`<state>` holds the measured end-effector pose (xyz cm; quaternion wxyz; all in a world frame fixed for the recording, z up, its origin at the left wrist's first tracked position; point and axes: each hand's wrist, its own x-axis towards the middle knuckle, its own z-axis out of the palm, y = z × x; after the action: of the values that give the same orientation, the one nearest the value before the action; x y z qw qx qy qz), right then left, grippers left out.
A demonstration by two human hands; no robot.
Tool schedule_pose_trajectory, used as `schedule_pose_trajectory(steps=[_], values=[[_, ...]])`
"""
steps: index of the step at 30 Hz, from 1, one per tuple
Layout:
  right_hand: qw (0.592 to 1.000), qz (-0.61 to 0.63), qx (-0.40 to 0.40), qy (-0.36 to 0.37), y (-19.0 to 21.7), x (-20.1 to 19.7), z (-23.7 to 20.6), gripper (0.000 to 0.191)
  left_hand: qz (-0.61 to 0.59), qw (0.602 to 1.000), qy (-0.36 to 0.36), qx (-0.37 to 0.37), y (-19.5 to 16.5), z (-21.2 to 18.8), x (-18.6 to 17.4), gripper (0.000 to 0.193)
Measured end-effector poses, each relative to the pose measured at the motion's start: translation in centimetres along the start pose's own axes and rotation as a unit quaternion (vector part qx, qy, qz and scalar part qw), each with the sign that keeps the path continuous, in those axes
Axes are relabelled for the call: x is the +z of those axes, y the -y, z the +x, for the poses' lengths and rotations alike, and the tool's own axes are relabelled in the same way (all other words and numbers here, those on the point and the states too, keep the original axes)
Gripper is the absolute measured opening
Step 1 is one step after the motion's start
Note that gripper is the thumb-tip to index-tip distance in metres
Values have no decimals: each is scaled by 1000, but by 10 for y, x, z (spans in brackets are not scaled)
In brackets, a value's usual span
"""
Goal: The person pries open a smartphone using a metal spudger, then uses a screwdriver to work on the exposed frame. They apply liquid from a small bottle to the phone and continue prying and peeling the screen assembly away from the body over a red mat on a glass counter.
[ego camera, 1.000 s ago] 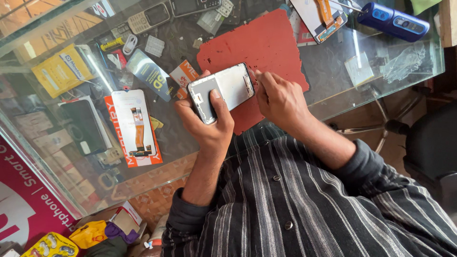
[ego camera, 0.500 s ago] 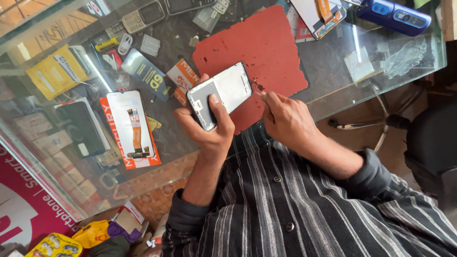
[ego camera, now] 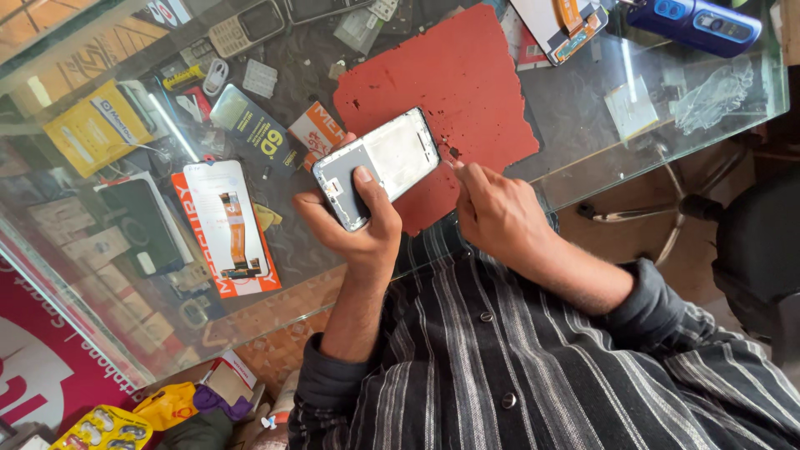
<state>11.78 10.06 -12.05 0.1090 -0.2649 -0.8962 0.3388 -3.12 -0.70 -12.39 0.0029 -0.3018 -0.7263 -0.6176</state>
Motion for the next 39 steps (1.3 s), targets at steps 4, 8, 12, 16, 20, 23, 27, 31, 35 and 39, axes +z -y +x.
schedule_pose_trajectory(steps=[4, 8, 12, 16, 20, 23, 27, 31, 35, 39], values=[[1000, 18, -9, -18, 2, -3, 4, 30, -17, 1000, 2, -1, 3, 0, -1, 25], [999, 18, -32, -20, 5, -5, 14, 20, -30, 999, -3, -32, 7, 0, -4, 25], [999, 14, -18, -30, 1, 0, 25, 20, -40, 998, -3, -44, 11, -2, -5, 26], [999, 20, -36, -26, -4, 3, 18, 19, -45, 997, -12, -56, 15, -1, -8, 28], [998, 48, -28, -27, -10, 2, 14, 17, -3, 996, -24, -86, 14, -2, -10, 27], [996, 60, -9, -59, -13, 1, 17, 13, 18, 999, -22, -47, 13, -4, -9, 27], [997, 41, -42, -50, -15, 4, 19, 18, -7, 998, -27, -53, 13, -6, -5, 29], [996, 39, -49, -62, -17, 8, 19, 16, -43, 997, -31, -47, 18, -3, -4, 27], [994, 45, -65, -70, -18, 9, 20, 15, -38, 998, -24, -50, 17, -3, -5, 28], [998, 2, -53, -44, -15, 7, 20, 17, -34, 998, -23, -50, 16, -3, -5, 28]])
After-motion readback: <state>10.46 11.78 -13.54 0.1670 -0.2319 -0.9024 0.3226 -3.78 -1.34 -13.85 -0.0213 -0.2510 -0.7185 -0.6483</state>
